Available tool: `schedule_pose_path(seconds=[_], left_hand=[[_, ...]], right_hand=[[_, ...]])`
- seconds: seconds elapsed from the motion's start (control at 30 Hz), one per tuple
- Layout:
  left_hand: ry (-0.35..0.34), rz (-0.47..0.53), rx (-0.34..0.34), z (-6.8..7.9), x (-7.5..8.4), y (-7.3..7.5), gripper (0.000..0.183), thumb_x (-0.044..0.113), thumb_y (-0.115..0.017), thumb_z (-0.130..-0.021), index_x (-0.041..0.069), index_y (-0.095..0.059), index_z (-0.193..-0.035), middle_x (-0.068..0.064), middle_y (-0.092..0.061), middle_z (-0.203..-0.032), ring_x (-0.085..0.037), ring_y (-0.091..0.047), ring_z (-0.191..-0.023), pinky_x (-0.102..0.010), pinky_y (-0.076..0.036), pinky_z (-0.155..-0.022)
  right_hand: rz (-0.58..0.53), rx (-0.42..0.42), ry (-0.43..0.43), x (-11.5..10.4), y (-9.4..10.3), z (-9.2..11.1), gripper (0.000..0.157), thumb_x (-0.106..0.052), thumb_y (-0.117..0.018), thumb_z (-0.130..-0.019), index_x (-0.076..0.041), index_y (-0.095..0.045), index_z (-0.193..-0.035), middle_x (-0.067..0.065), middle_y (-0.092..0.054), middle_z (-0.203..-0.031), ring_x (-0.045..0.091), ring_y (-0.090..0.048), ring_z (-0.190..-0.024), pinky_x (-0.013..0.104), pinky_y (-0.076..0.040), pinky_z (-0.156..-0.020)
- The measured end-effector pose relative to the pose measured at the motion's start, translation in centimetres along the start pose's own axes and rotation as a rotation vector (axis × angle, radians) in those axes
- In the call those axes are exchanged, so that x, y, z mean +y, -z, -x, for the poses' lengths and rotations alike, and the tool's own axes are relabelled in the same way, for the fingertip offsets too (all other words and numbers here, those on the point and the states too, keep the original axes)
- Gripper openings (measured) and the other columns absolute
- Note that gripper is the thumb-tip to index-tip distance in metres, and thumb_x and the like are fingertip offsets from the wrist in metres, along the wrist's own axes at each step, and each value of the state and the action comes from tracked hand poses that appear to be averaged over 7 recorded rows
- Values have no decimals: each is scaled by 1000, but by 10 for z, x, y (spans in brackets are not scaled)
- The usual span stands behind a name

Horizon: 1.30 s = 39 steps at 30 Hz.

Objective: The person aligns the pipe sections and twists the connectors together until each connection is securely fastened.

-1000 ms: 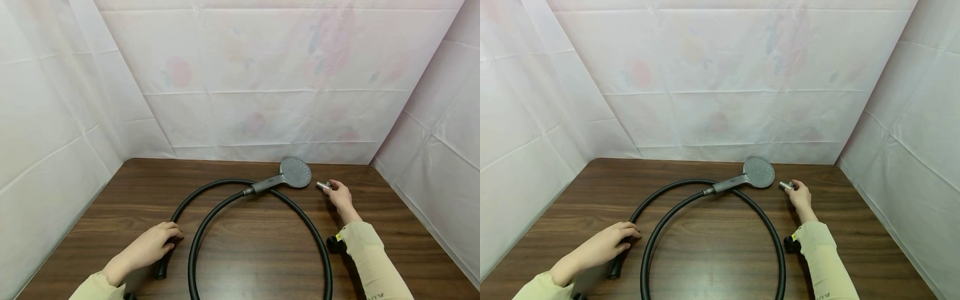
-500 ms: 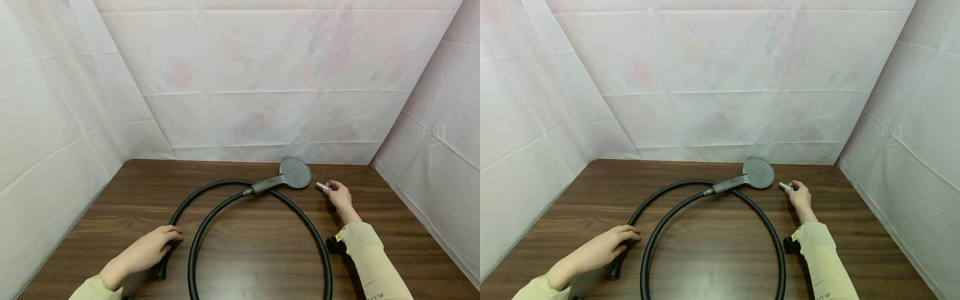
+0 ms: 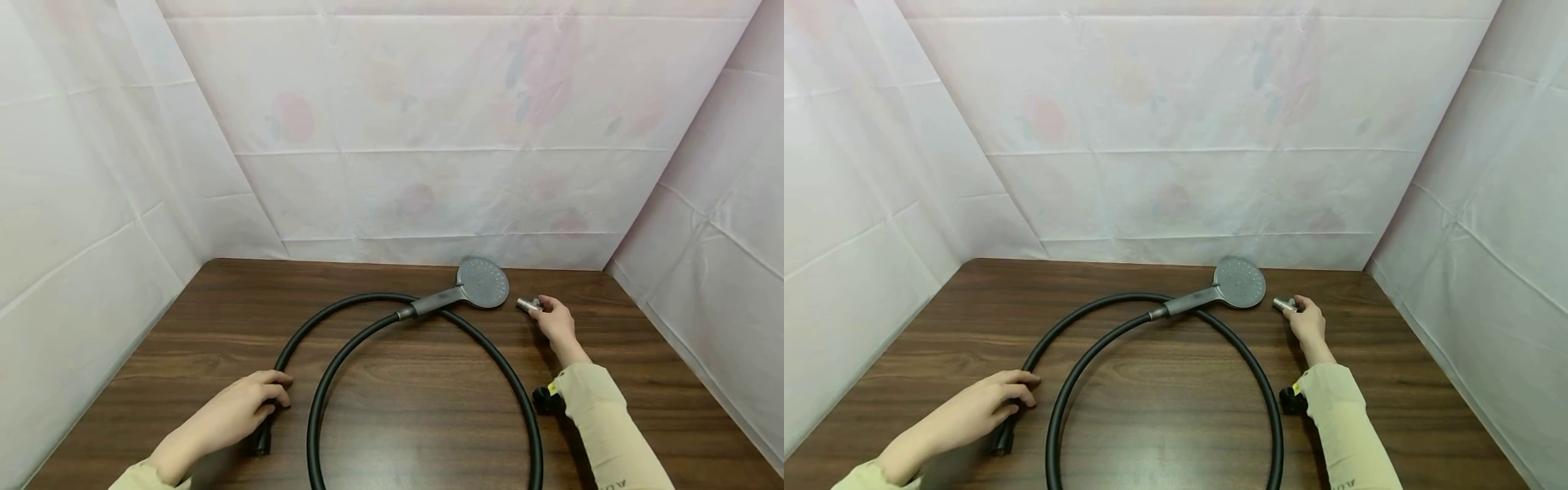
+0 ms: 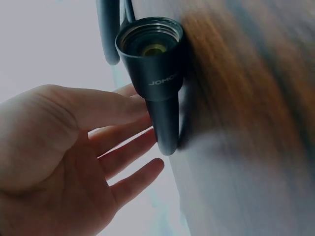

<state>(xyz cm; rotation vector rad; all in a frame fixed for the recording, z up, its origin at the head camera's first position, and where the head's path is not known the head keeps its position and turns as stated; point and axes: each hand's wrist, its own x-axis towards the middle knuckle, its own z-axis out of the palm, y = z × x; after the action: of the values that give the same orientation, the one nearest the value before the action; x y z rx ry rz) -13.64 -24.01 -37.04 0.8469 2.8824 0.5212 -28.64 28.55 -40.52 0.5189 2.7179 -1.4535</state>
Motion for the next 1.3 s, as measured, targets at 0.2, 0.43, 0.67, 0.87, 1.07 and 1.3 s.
schedule_pose_path(seconds=[0.2,0.43,0.67,0.87,1.07,1.3], left_hand=[[-19,-23,26,4,0,1,29,1,-67,-77,30,-63,-80,-6,-58,-115,-29,-57,-102,-41,-47,-78],[-5,-42,38,9,0,1,29,2,-68,-76,30,-63,-79,-5,-58,-115,-28,-57,-101,-41,-47,-77],[13,-37,12,12,1,4,33,-2,-68,-74,30,-63,-82,-6,-57,-118,-30,-56,-104,-44,-46,-78],[-1,-34,-7,13,0,4,40,-8,-70,-68,28,-63,-84,-8,-56,-120,-33,-54,-106,-50,-44,-79],[-15,-53,-2,14,-1,0,43,-10,-71,-64,27,-60,-83,-10,-55,-120,-34,-53,-107,-53,-43,-77],[-56,-98,16,14,0,-1,45,-8,-74,-61,28,-56,-81,-11,-55,-119,-34,-53,-104,-52,-44,-74]], right_hand=[[1,-4,14,-1,1,0,52,-12,-47,-94,0,-29,-140,25,-32,-139,39,-34,-123,47,-34,-96],[23,4,32,-3,4,-3,52,-11,-48,-93,1,-29,-140,26,-32,-140,40,-34,-124,49,-33,-97],[42,3,40,-3,2,-3,52,-12,-48,-93,1,-30,-140,26,-32,-139,40,-34,-122,49,-33,-96],[49,0,38,-4,1,-3,51,-13,-49,-93,1,-31,-139,26,-33,-138,41,-35,-121,49,-34,-95],[41,-4,36,-4,1,-3,51,-13,-48,-93,1,-31,-139,26,-33,-138,41,-35,-121,49,-35,-95],[44,5,27,-4,0,-3,50,-12,-48,-93,2,-32,-139,26,-33,-138,40,-35,-121,48,-35,-95]])
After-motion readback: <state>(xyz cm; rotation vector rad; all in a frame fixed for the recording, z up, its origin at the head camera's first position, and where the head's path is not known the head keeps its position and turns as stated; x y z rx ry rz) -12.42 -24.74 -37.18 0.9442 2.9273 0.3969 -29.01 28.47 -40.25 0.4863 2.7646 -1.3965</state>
